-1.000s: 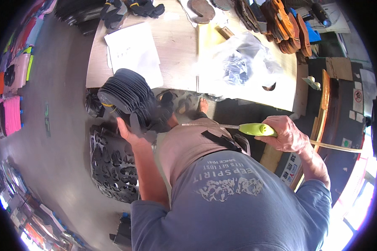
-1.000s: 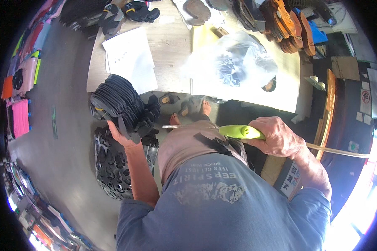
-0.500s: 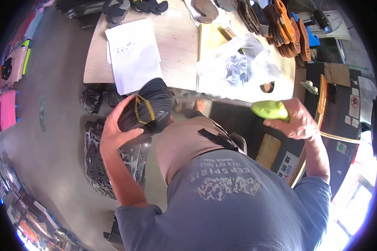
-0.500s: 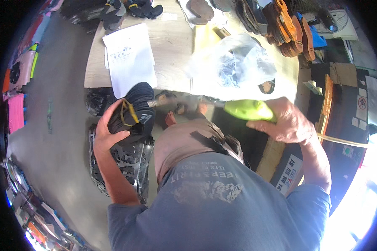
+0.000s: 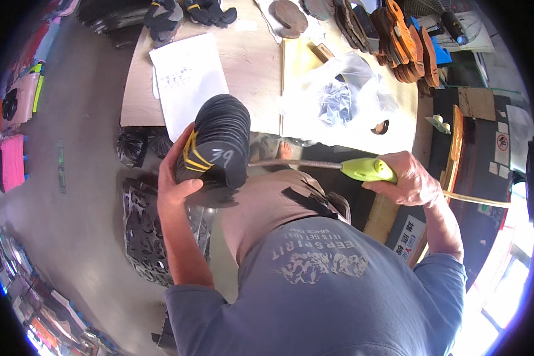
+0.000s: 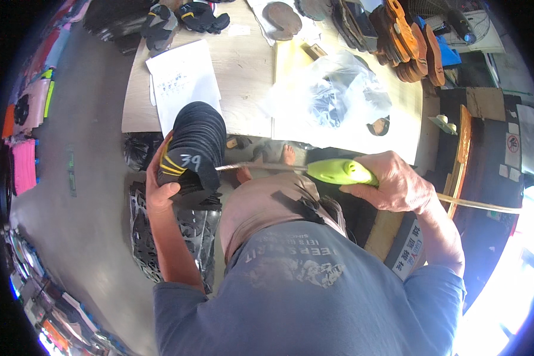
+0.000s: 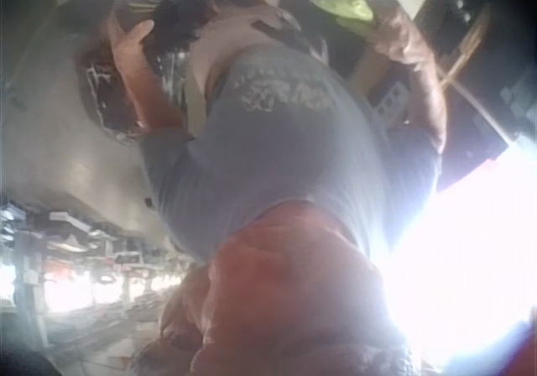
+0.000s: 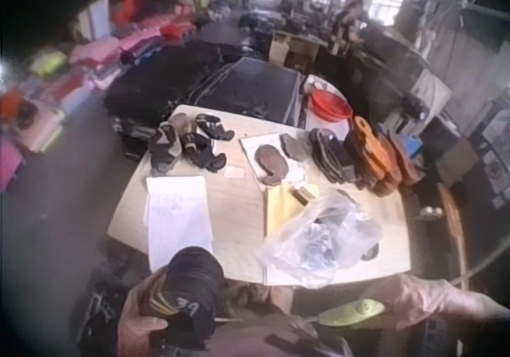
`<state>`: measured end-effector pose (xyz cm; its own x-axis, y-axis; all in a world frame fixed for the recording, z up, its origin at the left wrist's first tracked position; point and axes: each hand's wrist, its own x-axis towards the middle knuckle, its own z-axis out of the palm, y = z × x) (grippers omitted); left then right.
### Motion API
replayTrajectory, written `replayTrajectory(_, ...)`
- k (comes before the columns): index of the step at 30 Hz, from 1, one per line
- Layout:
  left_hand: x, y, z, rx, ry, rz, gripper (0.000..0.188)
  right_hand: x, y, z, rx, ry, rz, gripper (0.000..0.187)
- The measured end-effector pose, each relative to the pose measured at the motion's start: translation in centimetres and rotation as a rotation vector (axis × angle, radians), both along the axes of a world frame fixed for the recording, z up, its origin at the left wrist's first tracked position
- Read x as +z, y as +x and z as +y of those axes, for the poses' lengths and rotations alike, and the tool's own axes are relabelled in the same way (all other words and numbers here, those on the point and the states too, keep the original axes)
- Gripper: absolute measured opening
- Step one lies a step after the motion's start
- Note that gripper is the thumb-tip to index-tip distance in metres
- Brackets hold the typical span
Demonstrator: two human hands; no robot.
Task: The person repeatedly picks up black slippers from a table, places each into a clear plastic bag, and seals the bag. The process is repeated for several slippers in succession.
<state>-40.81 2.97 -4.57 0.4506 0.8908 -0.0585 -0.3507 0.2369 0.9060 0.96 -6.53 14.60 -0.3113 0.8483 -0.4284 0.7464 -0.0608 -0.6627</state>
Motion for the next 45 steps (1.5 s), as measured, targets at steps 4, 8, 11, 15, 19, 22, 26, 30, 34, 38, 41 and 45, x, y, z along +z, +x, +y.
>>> replayTrajectory(4,-3.5,0.5,-1.4,0.147,-0.218,-0.487,0.089,-0.2,0.1,-0.7,-0.098,0.045,0.039,0.034)
replayTrajectory(8,-5.3,2.0,-1.4,0.273,-0.290,-0.719,0.081,-0.2,0.2,-1.4,-0.081,-0.008,0.041,0.035)
replayTrajectory(11,-4.8,3.5,-0.7,0.426,-0.398,-0.888,0.084,-0.6,0.1,-1.9,-0.163,-0.076,0.009,0.030)
replayTrajectory(15,-2.8,5.5,0.4,0.411,-0.214,-0.715,0.097,-1.2,-0.1,-2.3,-0.062,-0.020,0.016,0.027)
replayTrajectory(19,-1.3,7.2,0.5,0.268,-0.141,-0.958,0.093,-1.5,-0.2,-2.8,-0.034,-0.064,-0.149,0.031)
replayTrajectory(22,-0.9,7.2,0.4,0.386,-0.182,-0.797,0.096,-1.3,0.1,-3.1,-0.299,0.029,-0.101,0.036)
replayTrajectory(26,-1.0,7.3,0.6,0.273,-0.242,-0.923,0.086,-1.7,0.2,-3.2,-0.069,-0.002,0.035,0.024)
replayTrajectory(30,-0.7,8.1,1.2,0.555,-0.380,-0.880,0.083,-2.3,-0.7,-3.6,-0.070,-0.048,0.008,0.022)
replayTrajectory(34,0.4,8.6,1.3,0.308,-0.316,-1.242,0.081,-2.1,-1.2,-3.7,-0.138,-0.009,0.052,0.026)
replayTrajectory(38,0.5,8.7,0.8,0.631,-0.349,-0.754,0.077,-1.4,-0.4,-2.8,-0.256,0.108,-0.023,0.030)
replayTrajectory(41,-1.0,8.0,0.5,0.734,-0.347,-0.663,0.075,-0.8,0.4,-2.2,-0.297,0.053,-0.055,0.031)
replayTrajectory(45,-4.2,4.7,0.0,0.724,-0.343,-0.504,0.076,0.0,0.7,-1.6,-0.278,0.055,-0.016,0.030)
